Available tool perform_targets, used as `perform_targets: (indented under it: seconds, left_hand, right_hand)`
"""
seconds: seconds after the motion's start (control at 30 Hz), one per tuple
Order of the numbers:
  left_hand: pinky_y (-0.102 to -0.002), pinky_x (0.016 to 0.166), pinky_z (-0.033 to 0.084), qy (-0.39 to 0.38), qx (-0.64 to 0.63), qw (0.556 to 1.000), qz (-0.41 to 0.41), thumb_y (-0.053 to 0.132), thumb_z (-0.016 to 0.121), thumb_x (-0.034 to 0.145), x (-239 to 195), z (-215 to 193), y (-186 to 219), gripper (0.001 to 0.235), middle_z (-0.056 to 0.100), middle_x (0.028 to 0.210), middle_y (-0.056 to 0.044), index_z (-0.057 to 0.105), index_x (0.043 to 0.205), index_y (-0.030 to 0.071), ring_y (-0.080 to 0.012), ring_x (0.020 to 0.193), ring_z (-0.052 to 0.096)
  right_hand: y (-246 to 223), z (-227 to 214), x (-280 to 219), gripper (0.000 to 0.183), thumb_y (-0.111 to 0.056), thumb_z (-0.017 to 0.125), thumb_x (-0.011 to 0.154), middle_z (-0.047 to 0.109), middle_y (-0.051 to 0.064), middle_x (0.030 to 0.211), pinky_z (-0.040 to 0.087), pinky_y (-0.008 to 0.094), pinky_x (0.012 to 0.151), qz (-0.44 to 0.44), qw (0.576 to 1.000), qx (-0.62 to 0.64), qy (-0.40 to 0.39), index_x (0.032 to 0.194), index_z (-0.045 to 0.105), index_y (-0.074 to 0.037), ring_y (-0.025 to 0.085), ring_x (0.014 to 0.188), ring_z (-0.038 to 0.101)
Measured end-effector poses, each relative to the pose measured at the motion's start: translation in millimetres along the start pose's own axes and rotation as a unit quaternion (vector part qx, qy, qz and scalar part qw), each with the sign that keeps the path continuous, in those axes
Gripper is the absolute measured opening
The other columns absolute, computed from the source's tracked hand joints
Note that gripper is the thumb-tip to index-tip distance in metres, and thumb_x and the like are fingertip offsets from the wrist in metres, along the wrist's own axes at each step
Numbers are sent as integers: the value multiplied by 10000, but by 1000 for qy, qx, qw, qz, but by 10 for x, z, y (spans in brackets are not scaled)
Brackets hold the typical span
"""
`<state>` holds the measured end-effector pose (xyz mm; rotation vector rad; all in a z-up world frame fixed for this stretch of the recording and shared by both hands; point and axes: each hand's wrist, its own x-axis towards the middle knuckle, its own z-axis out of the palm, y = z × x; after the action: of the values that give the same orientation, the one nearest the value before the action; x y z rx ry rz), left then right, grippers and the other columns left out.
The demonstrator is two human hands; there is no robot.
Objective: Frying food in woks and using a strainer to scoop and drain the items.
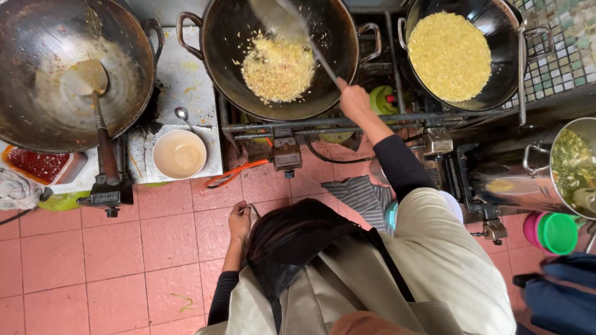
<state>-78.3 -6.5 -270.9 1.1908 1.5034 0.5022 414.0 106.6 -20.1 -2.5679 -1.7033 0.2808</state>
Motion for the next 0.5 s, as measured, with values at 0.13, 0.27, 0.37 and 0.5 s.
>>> perform_targets:
  seconds: [0.13,0.27,0.37,0.5]
  left_hand:
    - [-353,885,558,-2,6,1000,14,197,679,947,4,-26,-28,346,764,1096,-158,685,1241,15,-249,975,730]
    - [-348,905,550,-3,4,1000,13,203,684,952,50,-44,8,349,760,1106,-166,682,1242,10,-243,1007,731]
    - [-350,909,548,-6,9,1000,-1,199,675,953,6,-66,167,354,757,1121,-167,681,1257,16,-249,1015,726]
    - [-347,917,549,-20,-11,1000,16,204,677,955,100,-45,25,361,750,1141,-164,677,1257,7,-241,1030,725]
  right_hand:
    - [249,393,165,602,29,517,920,703,324,935,548,592,756,21,997,6,68,1518,466,-21,507,865,686]
    - [270,422,24,553,-1,538,906,690,332,953,542,587,799,-11,1000,14,18,1449,549,-103,512,887,676]
    - [183,208,60,567,-3,528,930,689,338,958,537,591,802,1,1000,13,28,1487,522,-106,517,895,673]
    - [271,559,324,570,27,526,923,694,335,953,552,583,751,16,999,-8,41,1490,492,-14,511,879,681]
